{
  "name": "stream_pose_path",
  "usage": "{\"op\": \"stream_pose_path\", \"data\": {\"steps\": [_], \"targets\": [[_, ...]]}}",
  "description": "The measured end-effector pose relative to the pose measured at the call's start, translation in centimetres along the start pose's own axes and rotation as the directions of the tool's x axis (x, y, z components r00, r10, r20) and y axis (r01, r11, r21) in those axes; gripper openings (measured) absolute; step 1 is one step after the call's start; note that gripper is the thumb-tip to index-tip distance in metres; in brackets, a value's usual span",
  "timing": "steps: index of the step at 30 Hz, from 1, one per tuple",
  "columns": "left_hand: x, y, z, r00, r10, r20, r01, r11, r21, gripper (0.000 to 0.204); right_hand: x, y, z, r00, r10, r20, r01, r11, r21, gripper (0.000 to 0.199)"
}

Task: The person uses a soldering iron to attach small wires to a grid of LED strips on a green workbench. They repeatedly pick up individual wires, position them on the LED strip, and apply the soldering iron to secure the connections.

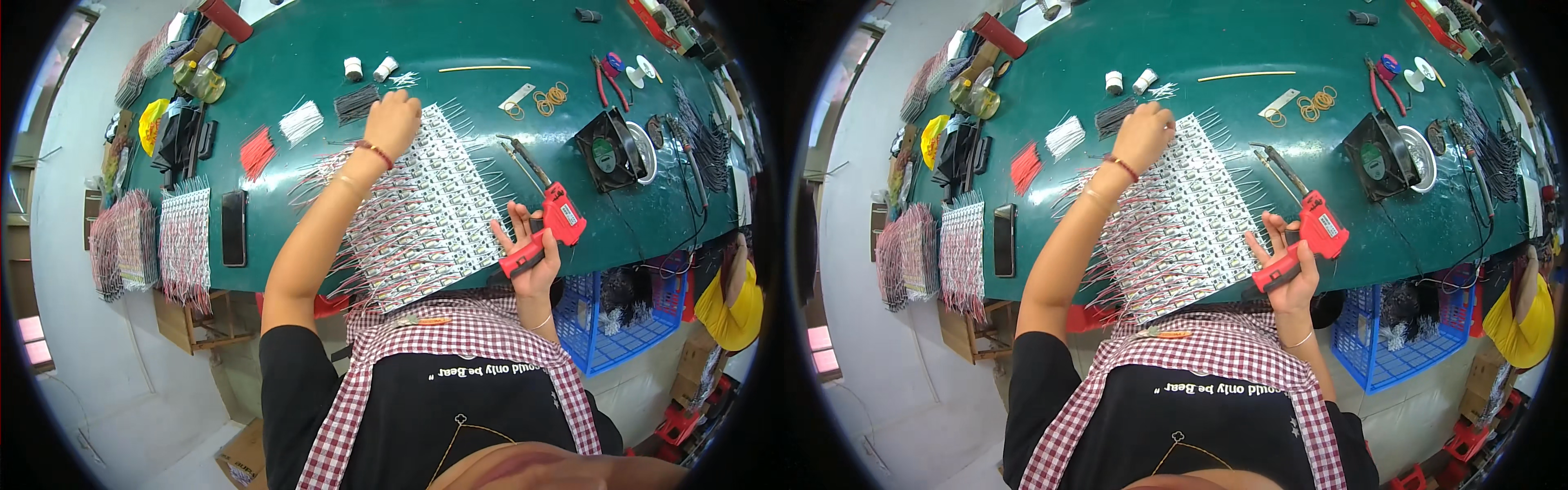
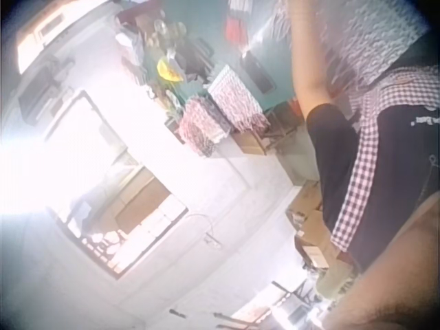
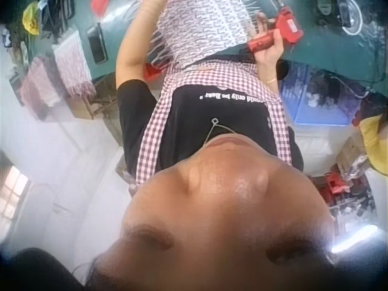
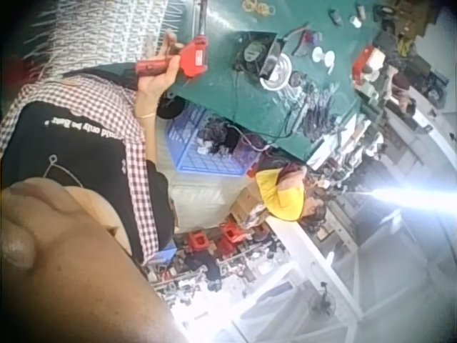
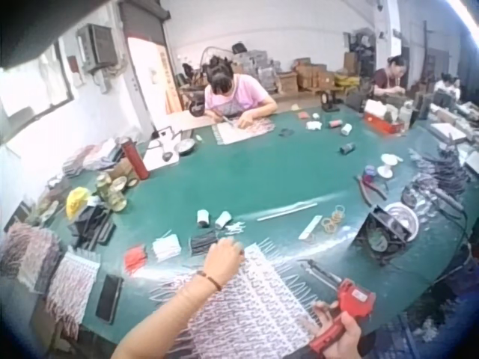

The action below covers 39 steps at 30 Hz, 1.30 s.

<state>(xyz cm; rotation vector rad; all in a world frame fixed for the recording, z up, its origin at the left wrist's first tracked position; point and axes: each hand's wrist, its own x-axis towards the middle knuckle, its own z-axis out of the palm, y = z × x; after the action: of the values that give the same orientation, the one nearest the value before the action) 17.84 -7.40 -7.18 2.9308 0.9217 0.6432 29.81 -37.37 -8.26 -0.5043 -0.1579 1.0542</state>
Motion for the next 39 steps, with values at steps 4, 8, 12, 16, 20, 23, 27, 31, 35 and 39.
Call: {"op": "stream_pose_path", "data": {"steps": [4,8,12,16,20,23,27,31,35,39], "targets": [[1.2,-0.6,2.1,0.988,0.059,0.14,-0.062,0.998,0.015,0.006,-0.1,0.3,-0.3,1.0,-0.015,-0.001,0.015,1.0,0.01,0.026],[1.2,-0.8,2.0,0.988,0.136,0.069,-0.143,0.984,0.104,0.008,-0.1,0.2,-0.1,1.0,-0.019,-0.018,0.019,1.0,0.013,0.025],[-0.8,-0.3,0.3,0.996,-0.051,-0.077,0.058,0.995,0.086,0.011,-0.1,0.1,-0.2,1.0,-0.013,-0.019,0.013,1.0,-0.001,0.026],[-3.7,-0.1,-0.8,0.946,-0.319,-0.055,0.317,0.948,-0.04,0.012,0.0,0.1,-0.2,1.0,-0.016,-0.022,0.016,1.0,-0.005,0.025],[-4.2,-0.1,-0.8,0.913,-0.407,0.024,0.407,0.912,-0.051,0.014,0.0,0.1,-0.2,1.0,-0.011,-0.013,0.011,1.0,-0.02,0.026],[-4.4,-0.9,-0.3,0.91,-0.411,0.052,0.414,0.906,-0.084,0.016,-0.1,0.1,-0.1,1.0,-0.009,-0.01,0.009,1.0,-0.009,0.025],[-3.5,-0.8,-1.8,0.823,-0.509,0.253,0.523,0.852,0.011,0.02,-0.1,0.2,-0.2,1.0,-0.02,-0.008,0.02,1.0,0.005,0.025],[-2.5,-1.7,-4.2,0.741,-0.527,0.417,0.516,0.843,0.148,0.023,0.0,0.1,-0.2,1.0,-0.014,-0.008,0.014,1.0,0.004,0.026],[-2.3,-2.2,-4.8,0.802,-0.483,0.352,0.443,0.876,0.193,0.019,-0.1,0.1,-0.3,1.0,-0.019,0.001,0.019,1.0,0.007,0.025],[-1.0,1.0,-2.9,0.973,-0.161,0.167,0.186,0.971,-0.147,0.014,0.0,0.1,-0.3,1.0,-0.01,0.002,0.01,1.0,0.013,0.025]]}}
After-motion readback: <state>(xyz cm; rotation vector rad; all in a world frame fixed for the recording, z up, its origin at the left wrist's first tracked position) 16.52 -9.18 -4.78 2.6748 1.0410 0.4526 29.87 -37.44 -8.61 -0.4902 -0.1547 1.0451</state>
